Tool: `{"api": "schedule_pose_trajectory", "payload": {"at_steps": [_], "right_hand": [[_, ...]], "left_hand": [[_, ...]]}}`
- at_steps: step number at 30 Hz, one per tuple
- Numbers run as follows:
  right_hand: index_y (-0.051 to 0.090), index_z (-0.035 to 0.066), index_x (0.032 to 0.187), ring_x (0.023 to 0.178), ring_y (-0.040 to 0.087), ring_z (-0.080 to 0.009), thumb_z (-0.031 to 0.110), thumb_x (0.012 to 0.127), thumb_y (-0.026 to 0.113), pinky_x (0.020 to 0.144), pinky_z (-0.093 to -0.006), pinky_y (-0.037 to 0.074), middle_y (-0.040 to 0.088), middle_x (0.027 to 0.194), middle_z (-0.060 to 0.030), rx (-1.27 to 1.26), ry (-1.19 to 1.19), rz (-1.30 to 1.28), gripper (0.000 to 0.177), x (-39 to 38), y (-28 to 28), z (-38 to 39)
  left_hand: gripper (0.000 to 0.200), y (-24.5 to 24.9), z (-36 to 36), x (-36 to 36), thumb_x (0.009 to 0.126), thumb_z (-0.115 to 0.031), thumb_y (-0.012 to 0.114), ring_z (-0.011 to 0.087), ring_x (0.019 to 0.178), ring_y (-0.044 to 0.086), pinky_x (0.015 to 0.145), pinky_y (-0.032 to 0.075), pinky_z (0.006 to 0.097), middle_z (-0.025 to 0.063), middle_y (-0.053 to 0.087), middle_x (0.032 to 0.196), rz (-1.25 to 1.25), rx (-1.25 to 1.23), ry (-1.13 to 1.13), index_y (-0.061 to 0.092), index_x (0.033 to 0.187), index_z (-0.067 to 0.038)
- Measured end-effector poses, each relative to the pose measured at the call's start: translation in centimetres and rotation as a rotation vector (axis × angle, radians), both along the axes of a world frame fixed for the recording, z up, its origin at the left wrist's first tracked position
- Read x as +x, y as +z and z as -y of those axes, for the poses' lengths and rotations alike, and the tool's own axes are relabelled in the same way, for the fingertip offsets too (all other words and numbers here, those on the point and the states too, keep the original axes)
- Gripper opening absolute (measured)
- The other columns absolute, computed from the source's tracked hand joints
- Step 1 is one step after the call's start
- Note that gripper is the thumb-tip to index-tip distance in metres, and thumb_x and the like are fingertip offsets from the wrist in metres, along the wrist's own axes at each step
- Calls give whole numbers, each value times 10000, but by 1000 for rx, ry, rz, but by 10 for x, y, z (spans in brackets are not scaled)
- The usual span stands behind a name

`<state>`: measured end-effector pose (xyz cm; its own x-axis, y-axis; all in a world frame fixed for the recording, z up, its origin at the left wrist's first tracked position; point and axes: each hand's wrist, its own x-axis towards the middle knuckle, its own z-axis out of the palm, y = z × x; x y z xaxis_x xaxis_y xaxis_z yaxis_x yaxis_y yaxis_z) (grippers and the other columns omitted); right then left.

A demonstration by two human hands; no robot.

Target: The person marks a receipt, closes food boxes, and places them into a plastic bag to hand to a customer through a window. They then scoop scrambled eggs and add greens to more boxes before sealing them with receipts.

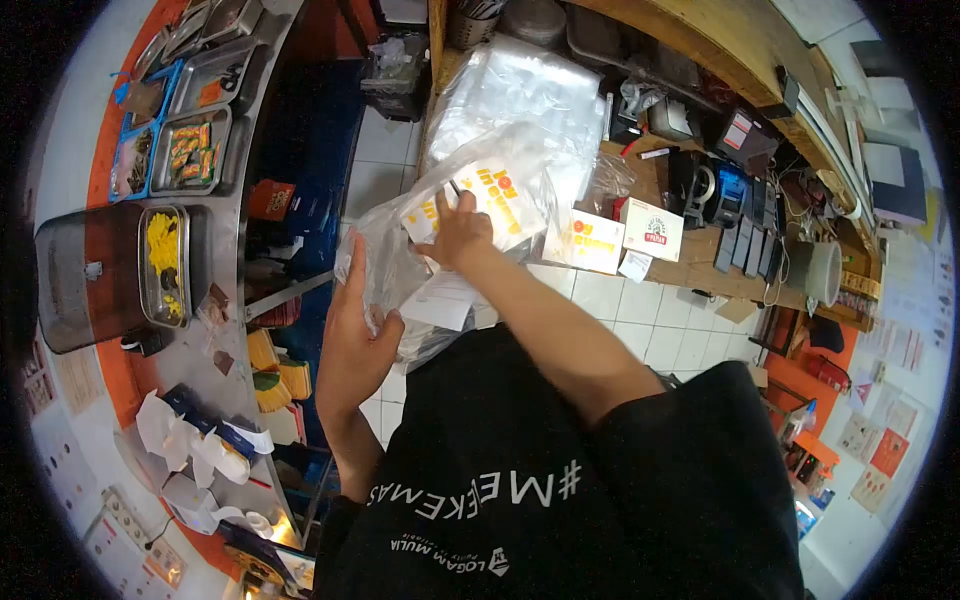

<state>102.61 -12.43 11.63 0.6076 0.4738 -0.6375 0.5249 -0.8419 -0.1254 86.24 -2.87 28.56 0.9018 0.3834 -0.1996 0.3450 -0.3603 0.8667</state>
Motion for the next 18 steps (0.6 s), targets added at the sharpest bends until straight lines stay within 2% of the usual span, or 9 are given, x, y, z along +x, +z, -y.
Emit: {"api": "schedule_pose_trajectory", "payload": {"at_steps": [1, 2, 5, 7, 8, 10, 12, 14, 18], "right_hand": [[226, 106, 1616, 1067, 668, -474, 675, 756, 802, 918, -477, 566, 336, 1490, -370, 97, -11, -24, 1181, 7, 7, 10], [344, 119, 1565, 1118, 666, -447, 507, 723, 891, 952, -446, 553, 413, 1488, -354, -2, 15, -235, 1076, 21, 13, 19], [499, 113, 1453, 1122, 688, -357, 395, 737, 894, 937, -424, 553, 579, 1369, -276, 205, 344, -446, 865, 62, -22, 58], [499, 118, 1420, 1199, 642, -355, 413, 821, 837, 1016, -403, 507, 669, 1203, -207, 257, -34, -479, 748, 90, 1, 52], [507, 68, 1369, 1189, 646, -353, 333, 889, 789, 1016, -411, 484, 661, 1236, -212, 417, -295, -328, 617, 89, -1, 51], [502, -15, 1348, 1113, 633, -308, 220, 1004, 625, 992, -396, 465, 641, 1150, -196, 544, -27, 313, 435, 101, -79, 59], [533, -74, 1241, 1023, 634, -309, 115, 1034, 544, 940, -390, 477, 629, 1041, -208, 576, 155, 610, 280, 110, -165, 82], [527, -66, 1234, 1056, 627, -347, 100, 1034, 523, 956, -398, 477, 620, 1084, -242, 708, 23, 380, 260, 113, -206, 104], [509, -27, 1306, 1134, 602, -401, 90, 992, 554, 1014, -424, 470, 581, 1172, -272, 870, -25, 131, 337, 100, -173, 113]], "left_hand": [[873, -4, -3, 0, 828, 42, 573, 408, 1418, 477, 1167, 373, 425, 314, 440, 1535, -3, -12, -9, 235, 1631, -6], [873, -5, -5, 0, 830, 39, 577, 407, 1413, 481, 1165, 374, 422, 314, 443, 1532, -5, -25, -16, 233, 1632, -6], [868, 2, -11, 2, 842, 28, 580, 398, 1395, 499, 1152, 386, 419, 317, 451, 1522, -23, 2, -54, 226, 1634, -6], [865, -2, -13, 2, 850, 18, 585, 394, 1392, 503, 1145, 394, 419, 320, 454, 1515, 2, 31, -57, 223, 1635, -7], [864, -3, -13, 2, 854, 12, 588, 391, 1391, 506, 1141, 399, 419, 322, 456, 1512, 14, 46, -60, 221, 1636, -7], [864, 1, -10, 6, 859, 5, 593, 395, 1393, 503, 1140, 400, 424, 323, 456, 1512, -43, 37, -55, 219, 1638, -12], [870, 2, -8, 9, 862, 1, 599, 401, 1400, 495, 1144, 398, 430, 323, 449, 1518, -71, 27, -60, 212, 1641, -18], [882, 0, -7, 11, 862, 1, 603, 408, 1413, 481, 1153, 392, 437, 321, 437, 1530, -72, 15, -74, 200, 1646, -27], [898, 1, 2, 18, 863, -1, 602, 418, 1436, 456, 1171, 377, 450, 321, 407, 1553, -78, 12, -90, 176, 1653, -39]]}}
